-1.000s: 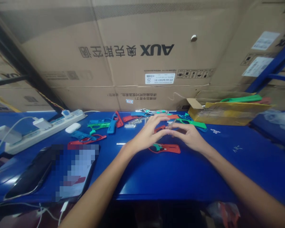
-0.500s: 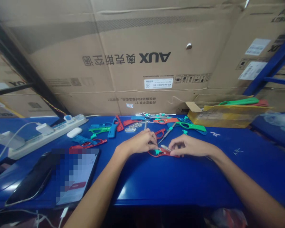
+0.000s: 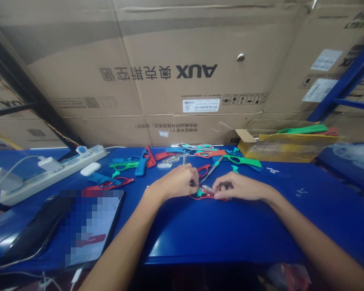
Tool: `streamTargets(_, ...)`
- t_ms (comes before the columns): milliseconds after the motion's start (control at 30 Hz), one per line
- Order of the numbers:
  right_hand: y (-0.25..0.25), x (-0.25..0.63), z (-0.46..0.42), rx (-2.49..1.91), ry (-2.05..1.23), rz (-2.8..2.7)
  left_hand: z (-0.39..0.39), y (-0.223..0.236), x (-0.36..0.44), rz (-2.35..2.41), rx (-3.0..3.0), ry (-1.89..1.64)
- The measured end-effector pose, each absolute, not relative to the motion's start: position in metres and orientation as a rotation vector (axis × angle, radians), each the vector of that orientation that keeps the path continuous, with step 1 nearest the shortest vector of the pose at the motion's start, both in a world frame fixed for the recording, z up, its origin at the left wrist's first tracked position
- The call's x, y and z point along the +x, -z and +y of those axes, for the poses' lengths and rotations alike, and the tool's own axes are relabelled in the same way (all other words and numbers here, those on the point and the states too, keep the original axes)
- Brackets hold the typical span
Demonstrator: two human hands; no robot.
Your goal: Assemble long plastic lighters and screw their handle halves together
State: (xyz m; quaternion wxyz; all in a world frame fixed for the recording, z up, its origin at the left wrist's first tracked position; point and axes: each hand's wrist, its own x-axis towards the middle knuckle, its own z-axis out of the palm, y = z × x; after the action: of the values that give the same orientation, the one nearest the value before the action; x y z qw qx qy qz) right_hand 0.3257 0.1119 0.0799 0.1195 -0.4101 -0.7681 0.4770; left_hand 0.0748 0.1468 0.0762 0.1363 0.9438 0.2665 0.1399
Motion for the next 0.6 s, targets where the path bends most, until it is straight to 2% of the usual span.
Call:
streamTargets(333,-0.078,0.326,0.113,-1.216,-1.345,-2.312,0.153,-0.072,0.069,0.837,2.542,-0.208)
streamTargets(600,-0.078,0.325,0.112,-1.211,-1.289,-2.349,0.159,-0.072,0.063,0.917,2.488,-0.18)
